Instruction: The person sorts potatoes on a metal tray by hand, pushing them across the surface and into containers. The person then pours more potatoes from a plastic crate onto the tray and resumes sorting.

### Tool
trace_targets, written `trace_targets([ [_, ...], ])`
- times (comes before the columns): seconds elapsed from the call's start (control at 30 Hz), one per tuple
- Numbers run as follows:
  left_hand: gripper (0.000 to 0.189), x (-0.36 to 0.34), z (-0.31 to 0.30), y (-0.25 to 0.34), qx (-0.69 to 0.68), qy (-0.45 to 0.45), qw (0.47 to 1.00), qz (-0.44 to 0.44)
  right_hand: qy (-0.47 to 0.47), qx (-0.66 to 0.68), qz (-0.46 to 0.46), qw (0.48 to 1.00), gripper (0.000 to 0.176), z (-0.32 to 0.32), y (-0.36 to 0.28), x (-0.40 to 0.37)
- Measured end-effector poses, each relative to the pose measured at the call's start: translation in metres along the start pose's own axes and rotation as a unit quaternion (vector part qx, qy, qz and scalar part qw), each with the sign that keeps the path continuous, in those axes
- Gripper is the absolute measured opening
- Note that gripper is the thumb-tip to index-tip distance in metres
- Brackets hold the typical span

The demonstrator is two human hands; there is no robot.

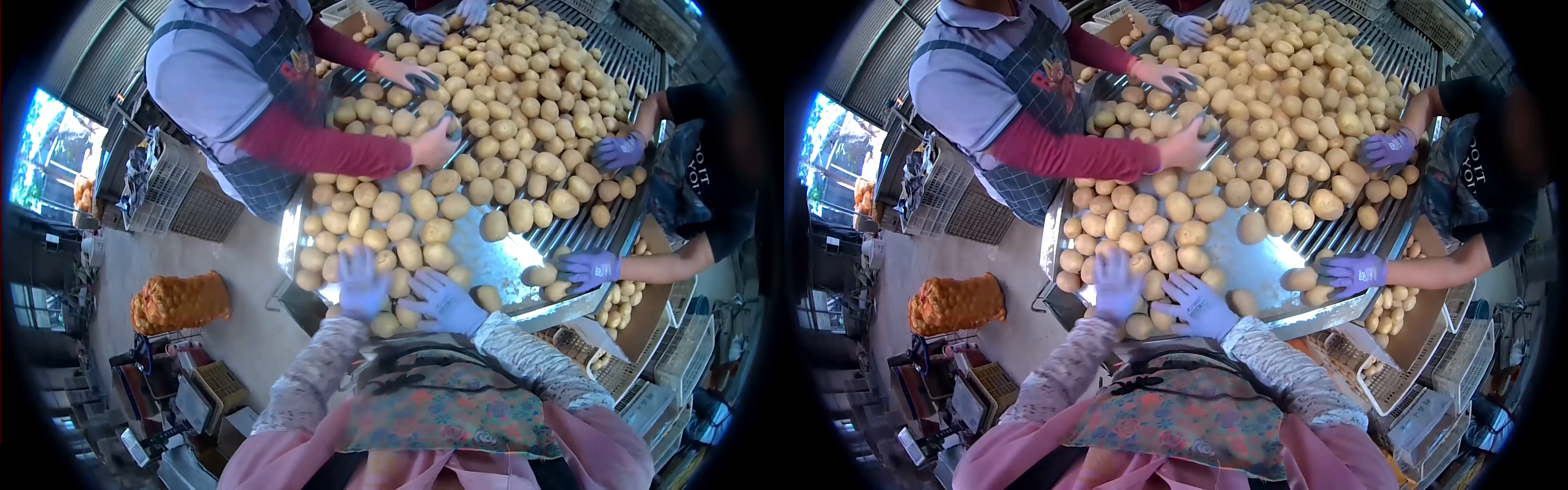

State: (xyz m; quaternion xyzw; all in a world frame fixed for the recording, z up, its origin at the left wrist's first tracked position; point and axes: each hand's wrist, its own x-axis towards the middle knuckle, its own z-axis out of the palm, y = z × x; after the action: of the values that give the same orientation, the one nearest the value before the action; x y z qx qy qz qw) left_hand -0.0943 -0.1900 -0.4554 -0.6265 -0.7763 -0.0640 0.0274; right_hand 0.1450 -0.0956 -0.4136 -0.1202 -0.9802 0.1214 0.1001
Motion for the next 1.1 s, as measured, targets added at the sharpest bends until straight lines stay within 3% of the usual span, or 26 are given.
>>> trace_targets([
  [0.07,0.081,0.004,-0.038,0.049,-0.060,-0.017,0.998,-0.001,0.002,0.098,-0.071,0.993,0.050,-0.010,0.014,-0.013],
  [0.1,0.081,0.008,-0.041,0.039,-0.063,-0.018,0.998,-0.002,0.044,0.110,-0.066,0.991,0.039,-0.023,0.030,-0.023],
  [0.17,0.082,0.021,-0.047,0.000,-0.116,-0.074,0.966,0.219,0.060,0.148,0.036,0.987,0.029,-0.053,0.066,-0.052],
  [0.2,0.082,0.029,-0.041,-0.007,-0.118,-0.077,0.965,0.220,0.135,0.105,0.065,0.983,0.021,-0.061,0.089,-0.064],
  [0.23,0.082,0.039,-0.032,-0.013,-0.110,-0.034,0.979,0.169,0.106,0.032,0.127,0.986,0.014,-0.086,0.107,-0.071],
  [0.27,0.082,0.048,-0.026,-0.016,-0.101,0.008,0.988,0.117,0.086,-0.007,0.245,0.966,0.018,-0.068,0.146,-0.097],
  [0.3,0.080,0.061,-0.027,0.007,-0.078,0.006,0.995,0.060,0.228,-0.052,0.208,0.950,0.021,-0.091,0.161,-0.090],
  [0.37,0.082,0.088,-0.011,0.056,-0.074,0.045,0.996,0.010,0.188,-0.201,0.326,0.904,0.047,-0.102,0.190,-0.072],
  [0.4,0.084,0.095,-0.004,0.078,-0.069,0.081,0.994,-0.037,0.186,-0.200,0.328,0.904,0.047,-0.092,0.196,-0.062],
  [0.43,0.084,0.098,-0.006,0.097,-0.099,0.030,0.994,0.020,0.151,-0.199,0.360,0.899,0.056,-0.075,0.197,-0.047],
  [0.47,0.084,0.101,-0.011,0.112,-0.128,-0.019,0.989,0.076,0.117,-0.199,0.389,0.892,0.065,-0.064,0.194,-0.033],
  [0.53,0.078,0.080,-0.014,0.140,-0.124,-0.003,0.979,0.164,0.096,-0.183,0.393,0.896,0.072,-0.064,0.160,-0.002],
  [0.57,0.078,0.064,-0.022,0.142,-0.124,-0.002,0.979,0.164,0.099,-0.130,0.342,0.926,0.071,-0.058,0.151,0.000],
  [0.6,0.071,0.043,-0.035,0.139,-0.197,-0.017,0.955,0.219,0.101,-0.075,0.294,0.947,0.070,-0.050,0.136,-0.005],
  [0.63,0.064,0.027,-0.042,0.134,-0.270,-0.032,0.923,0.272,0.094,-0.114,0.249,0.957,0.068,-0.052,0.118,-0.010],
  [0.7,0.059,0.009,-0.039,0.097,-0.292,-0.029,0.911,0.291,0.087,-0.155,0.204,0.963,0.066,-0.061,0.088,-0.027],
  [0.77,0.054,0.006,-0.043,0.074,-0.313,-0.032,0.898,0.308,0.086,-0.009,0.206,0.975,0.057,-0.061,0.059,-0.046],
  [0.83,0.049,0.011,-0.056,0.069,-0.401,-0.072,0.896,0.176,0.136,0.028,0.247,0.959,0.055,-0.057,0.033,-0.055],
  [0.87,0.049,0.019,-0.060,0.073,-0.400,-0.071,0.897,0.176,0.187,0.062,0.287,0.937,0.052,-0.055,0.025,-0.054],
  [0.93,0.044,0.042,-0.069,0.101,-0.607,-0.064,0.788,0.084,0.235,0.066,0.264,0.933,0.046,-0.072,0.001,-0.033],
  [0.97,0.045,0.053,-0.101,0.125,-0.737,-0.090,0.670,0.008,0.147,0.241,0.243,0.928,0.043,-0.069,-0.009,-0.027],
  [1.0,0.046,0.065,-0.110,0.139,-0.791,-0.108,0.602,-0.014,0.056,0.407,0.214,0.886,0.040,-0.067,-0.018,-0.025],
  [1.03,0.046,0.072,-0.115,0.149,-0.822,-0.126,0.555,-0.025,0.059,0.403,0.223,0.886,0.040,-0.067,-0.026,-0.023],
  [1.1,0.048,0.083,-0.115,0.159,-0.849,-0.155,0.503,-0.036,0.026,0.612,0.377,0.694,0.034,-0.070,-0.035,-0.023],
])
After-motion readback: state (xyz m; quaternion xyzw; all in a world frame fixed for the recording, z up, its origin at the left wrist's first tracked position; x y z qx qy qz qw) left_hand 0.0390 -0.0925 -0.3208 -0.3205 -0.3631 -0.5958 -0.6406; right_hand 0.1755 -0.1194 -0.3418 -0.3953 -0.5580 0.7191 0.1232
